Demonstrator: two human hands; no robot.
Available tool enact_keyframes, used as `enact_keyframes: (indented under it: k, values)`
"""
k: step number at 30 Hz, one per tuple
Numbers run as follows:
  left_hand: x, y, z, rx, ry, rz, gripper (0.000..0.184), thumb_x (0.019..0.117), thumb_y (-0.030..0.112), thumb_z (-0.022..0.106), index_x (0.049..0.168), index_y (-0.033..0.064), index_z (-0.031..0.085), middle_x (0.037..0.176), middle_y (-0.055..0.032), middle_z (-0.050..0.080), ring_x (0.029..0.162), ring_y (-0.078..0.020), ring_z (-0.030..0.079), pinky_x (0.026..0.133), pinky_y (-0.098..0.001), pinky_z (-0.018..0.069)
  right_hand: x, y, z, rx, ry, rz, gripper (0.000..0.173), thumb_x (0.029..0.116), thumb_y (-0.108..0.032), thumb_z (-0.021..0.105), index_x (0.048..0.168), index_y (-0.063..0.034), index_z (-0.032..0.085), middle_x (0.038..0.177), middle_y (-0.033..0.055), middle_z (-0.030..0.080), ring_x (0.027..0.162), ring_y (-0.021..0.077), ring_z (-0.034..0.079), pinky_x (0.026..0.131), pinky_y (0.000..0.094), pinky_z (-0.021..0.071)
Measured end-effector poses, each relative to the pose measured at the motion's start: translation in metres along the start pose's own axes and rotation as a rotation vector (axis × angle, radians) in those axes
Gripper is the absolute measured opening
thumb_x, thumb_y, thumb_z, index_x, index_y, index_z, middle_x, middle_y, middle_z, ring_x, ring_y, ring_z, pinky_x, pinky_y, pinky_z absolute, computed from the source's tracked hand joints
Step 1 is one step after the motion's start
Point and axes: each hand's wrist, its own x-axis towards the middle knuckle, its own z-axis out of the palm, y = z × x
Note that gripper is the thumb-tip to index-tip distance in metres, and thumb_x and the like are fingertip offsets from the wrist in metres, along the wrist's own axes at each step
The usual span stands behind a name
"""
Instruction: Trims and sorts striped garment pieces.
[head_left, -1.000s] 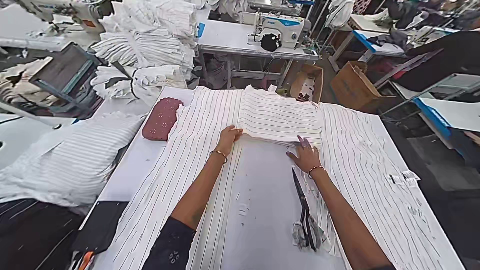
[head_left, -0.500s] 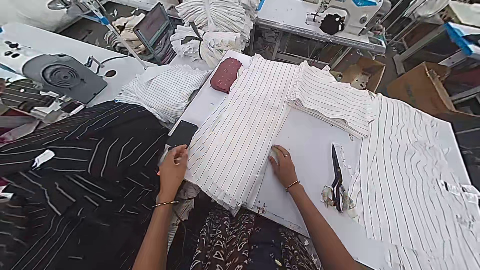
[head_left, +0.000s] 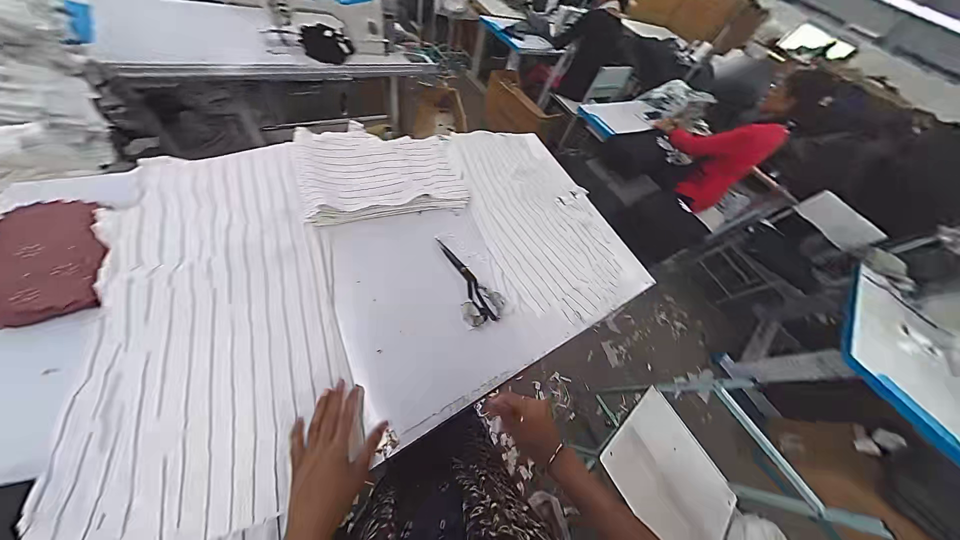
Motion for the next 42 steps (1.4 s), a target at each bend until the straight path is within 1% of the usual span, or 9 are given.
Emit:
enact_keyframes:
  k: [2,6,10,21,25,28,34,39,42]
  values:
    - [-0.013,0.022,0.019,-0.147,-0.197,0.2,0.08,0.0917,0.057,0.06,0.143,-0.0036,0.056,0.15,-0.0268,0.051,0.141,-0.049,0.045,0.111,-0.0743,0.0291,0.008,0.009,-0.034,-0.084,0.057,0.27,0.033,0.1038,-0.024,0.055,0.111,0.0,0.075,0.085,0.0173,0.075,0.075,0.033,0.073,0.072,0.0554,0.0585]
    - [-0.014,0.071,0.011,-0.74,-0.748,0.113,0.056,0.097,0.018,0.068,0.145,-0.0047,0.051,0.136,-0.0165,0.066,0.128,-0.0278,0.062,0.114,-0.0468,0.0446,0.065,0.038,-0.07,-0.223,0.123,0.375,0.036,0.1051,-0.026,0.054,0.132,-0.0069,0.068,0.127,0.0175,0.069,0.113,0.0326,0.069,0.096,0.0508,0.0542]
    - [-0.016,0.082,0.0,-0.783,-0.711,0.022,0.043,0.0997,0.015,0.065,0.136,-0.0086,0.059,0.122,-0.0225,0.071,0.111,-0.0295,0.071,0.103,-0.0437,0.0533,0.122,0.056,-0.076,-0.297,-0.043,0.453,0.045,0.1049,-0.021,0.052,0.147,-0.0064,0.054,0.153,0.0157,0.05,0.142,0.031,0.048,0.116,0.0458,0.0398]
    - [-0.023,0.049,-0.013,-0.705,-0.329,-0.029,0.034,0.1053,0.016,0.055,0.12,-0.0114,0.067,0.111,-0.0251,0.072,0.102,-0.0267,0.073,0.098,-0.0412,0.0555,0.129,0.01,-0.113,-0.213,0.075,0.241,0.034,0.1067,-0.015,0.047,0.127,0.0047,0.067,0.123,0.0243,0.069,0.118,0.0368,0.066,0.106,0.0478,0.0484]
    - [0.029,0.095,-0.006,-1.022,-0.359,-0.218,0.051,0.1084,0.03,0.037,0.135,-0.0106,0.053,0.116,-0.0128,0.073,0.104,-0.0157,0.072,0.094,-0.034,0.0582,0.067,-0.081,-0.074,0.082,-0.321,-0.155,0.024,0.1017,-0.006,0.055,0.113,0.0061,0.072,0.109,0.0229,0.073,0.103,0.0338,0.072,0.096,0.0479,0.0542]
    - [0.072,0.118,-0.015,-1.011,-0.257,-0.54,0.023,0.1036,0.016,0.059,0.107,-0.0064,0.065,0.084,-0.0056,0.07,0.074,-0.0061,0.067,0.074,-0.0261,0.0565,0.038,-0.115,-0.033,0.253,-0.7,-0.45,0.018,0.097,-0.004,0.065,0.109,0.0044,0.076,0.103,0.0209,0.076,0.097,0.034,0.074,0.091,0.0517,0.0555]
    - [0.043,0.103,-0.073,-0.889,-0.416,0.0,0.025,0.0983,0.007,0.051,0.111,-0.0077,0.066,0.097,-0.0023,0.071,0.091,0.0009,0.064,0.089,-0.0243,0.0537,0.085,-0.154,-0.043,0.336,-0.146,-0.637,0.024,0.0934,-0.018,0.073,0.112,-0.0029,0.077,0.124,0.0146,0.072,0.118,0.0266,0.067,0.103,0.0397,0.0532]
    - [-0.02,0.079,-0.104,-1.027,-0.521,-0.146,0.007,0.0859,0.015,0.077,0.084,0.0085,0.075,0.072,0.0121,0.07,0.064,0.0081,0.061,0.062,-0.0147,0.0517,0.091,-0.172,-0.024,0.239,-0.642,-0.608,0.029,0.1005,-0.025,0.063,0.112,-0.0011,0.075,0.075,0.0144,0.071,0.064,0.0285,0.067,0.064,0.0488,0.0528]
    - [-0.036,0.047,-0.104,-0.986,-0.176,-0.505,0.011,0.0888,0.01,0.069,0.078,0.0118,0.071,0.065,0.0115,0.067,0.057,0.0049,0.059,0.056,-0.0155,0.05,0.088,-0.173,-0.015,0.16,-0.872,-0.489,0.039,0.1043,-0.034,0.057,0.104,0.0016,0.072,0.079,0.0195,0.07,0.073,0.0339,0.069,0.067,0.0535,0.0513]
